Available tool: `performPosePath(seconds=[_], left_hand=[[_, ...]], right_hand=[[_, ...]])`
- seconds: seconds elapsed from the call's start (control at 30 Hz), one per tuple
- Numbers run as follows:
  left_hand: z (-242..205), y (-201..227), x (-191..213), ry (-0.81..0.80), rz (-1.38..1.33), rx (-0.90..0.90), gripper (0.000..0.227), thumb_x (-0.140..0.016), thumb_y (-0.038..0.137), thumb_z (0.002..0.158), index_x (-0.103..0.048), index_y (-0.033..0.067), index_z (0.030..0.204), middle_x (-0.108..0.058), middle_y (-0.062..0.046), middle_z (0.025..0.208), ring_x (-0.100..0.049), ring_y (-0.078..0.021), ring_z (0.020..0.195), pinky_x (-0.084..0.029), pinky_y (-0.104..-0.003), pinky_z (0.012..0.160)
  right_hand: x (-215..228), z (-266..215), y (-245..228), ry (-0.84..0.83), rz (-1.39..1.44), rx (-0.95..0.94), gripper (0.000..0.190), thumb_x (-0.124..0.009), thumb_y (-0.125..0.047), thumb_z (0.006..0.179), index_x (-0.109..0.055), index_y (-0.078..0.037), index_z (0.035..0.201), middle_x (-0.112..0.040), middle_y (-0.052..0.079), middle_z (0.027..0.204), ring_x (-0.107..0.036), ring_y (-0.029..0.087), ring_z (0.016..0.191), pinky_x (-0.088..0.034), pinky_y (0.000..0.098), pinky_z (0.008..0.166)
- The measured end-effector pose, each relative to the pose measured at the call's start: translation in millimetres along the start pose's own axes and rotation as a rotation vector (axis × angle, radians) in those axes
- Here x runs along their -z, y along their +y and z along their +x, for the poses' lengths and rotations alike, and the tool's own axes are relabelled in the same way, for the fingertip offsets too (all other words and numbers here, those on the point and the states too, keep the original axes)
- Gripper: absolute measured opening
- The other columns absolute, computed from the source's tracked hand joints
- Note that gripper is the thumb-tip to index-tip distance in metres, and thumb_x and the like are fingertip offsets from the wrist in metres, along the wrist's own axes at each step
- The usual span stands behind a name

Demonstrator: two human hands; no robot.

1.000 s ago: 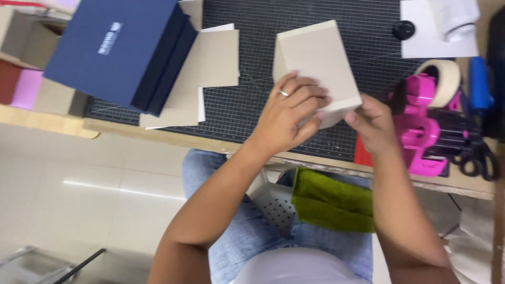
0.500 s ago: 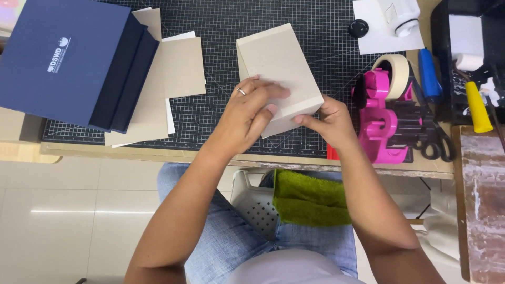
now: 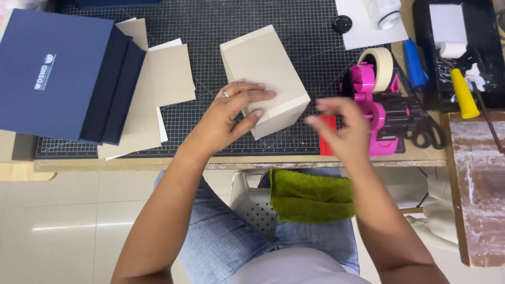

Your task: Assembling a small white cardboard box by folding pre-cut pieces and securing them with tape.

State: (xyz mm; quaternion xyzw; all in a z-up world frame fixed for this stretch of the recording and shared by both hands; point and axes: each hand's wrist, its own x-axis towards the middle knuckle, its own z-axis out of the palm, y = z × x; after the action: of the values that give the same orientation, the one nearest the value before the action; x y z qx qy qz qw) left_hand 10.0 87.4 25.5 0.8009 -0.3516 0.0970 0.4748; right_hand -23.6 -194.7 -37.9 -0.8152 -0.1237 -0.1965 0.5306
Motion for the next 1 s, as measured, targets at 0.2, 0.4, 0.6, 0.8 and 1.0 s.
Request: performPosePath(seconds=[0.2, 0.4, 0.6, 0.8, 1.0], left_hand=[[-1.6, -10.3, 3.4, -0.106, 0.014, -0.147, 0.008, -0.063, 0.014, 0.105, -0.066, 0.0103, 0.111, -0.066, -0.006, 0.138, -0.054, -0.0277, 0.139, -0.036, -0.052, 0.123], [-1.8, -13.4, -1.3, -0.021, 0.051, -0.127, 0.006, -0.068, 0.018, 0.101, -0.071, 0.0132, 0.103, -0.075, -0.006, 0.126, -0.062, -0.0309, 0.130, -0.035, -0.054, 0.117], [-1.7, -8.8, 0.7, -0.005, 0.084, -0.128, 0.003, -0.070, 0.011, 0.100, -0.072, 0.0095, 0.101, -0.071, -0.009, 0.133, -0.062, -0.0343, 0.128, -0.038, -0.054, 0.115], [-7.0, -16.9, 0.3, 0.028, 0.091, -0.134, 0.002, -0.072, 0.007, 0.098, -0.072, 0.0078, 0.096, -0.068, -0.011, 0.131, -0.061, -0.0381, 0.127, -0.043, -0.055, 0.111], [-4.3, -13.3, -2.1, 0.038, 0.098, -0.151, 0.002, -0.073, 0.009, 0.097, -0.075, 0.0087, 0.098, -0.072, -0.008, 0.119, -0.062, -0.0363, 0.125, -0.042, -0.054, 0.113]], right_hand=[[97.9, -6.2, 15.3, 0.562, -0.500, 0.372, 0.033, -0.056, -0.015, 0.121, -0.058, 0.010, 0.100, -0.061, 0.024, 0.098, -0.053, 0.035, 0.091, -0.041, 0.0461, 0.081], [119.4, -21.9, 100.8, 0.432, -0.138, -0.014, 0.033, -0.052, -0.031, 0.119, -0.066, -0.002, 0.110, -0.068, 0.016, 0.108, -0.060, 0.024, 0.107, -0.041, 0.0382, 0.103], [113.9, -2.1, 105.7, 0.429, -0.017, -0.095, 0.033, -0.053, -0.032, 0.114, -0.067, -0.006, 0.100, -0.068, 0.012, 0.099, -0.059, 0.021, 0.097, -0.043, 0.0328, 0.097], [139.9, 23.7, 137.8, 0.284, -0.147, -0.658, 0.016, -0.066, -0.029, 0.097, -0.065, -0.022, 0.083, -0.047, 0.003, 0.062, -0.046, 0.017, 0.057, -0.037, 0.0283, 0.052], [150.9, 51.4, 128.2, 0.000, -0.611, -0.715, 0.026, -0.069, -0.042, 0.099, -0.078, -0.018, 0.098, -0.071, 0.013, 0.076, -0.071, 0.033, 0.078, -0.052, 0.0378, 0.067]])
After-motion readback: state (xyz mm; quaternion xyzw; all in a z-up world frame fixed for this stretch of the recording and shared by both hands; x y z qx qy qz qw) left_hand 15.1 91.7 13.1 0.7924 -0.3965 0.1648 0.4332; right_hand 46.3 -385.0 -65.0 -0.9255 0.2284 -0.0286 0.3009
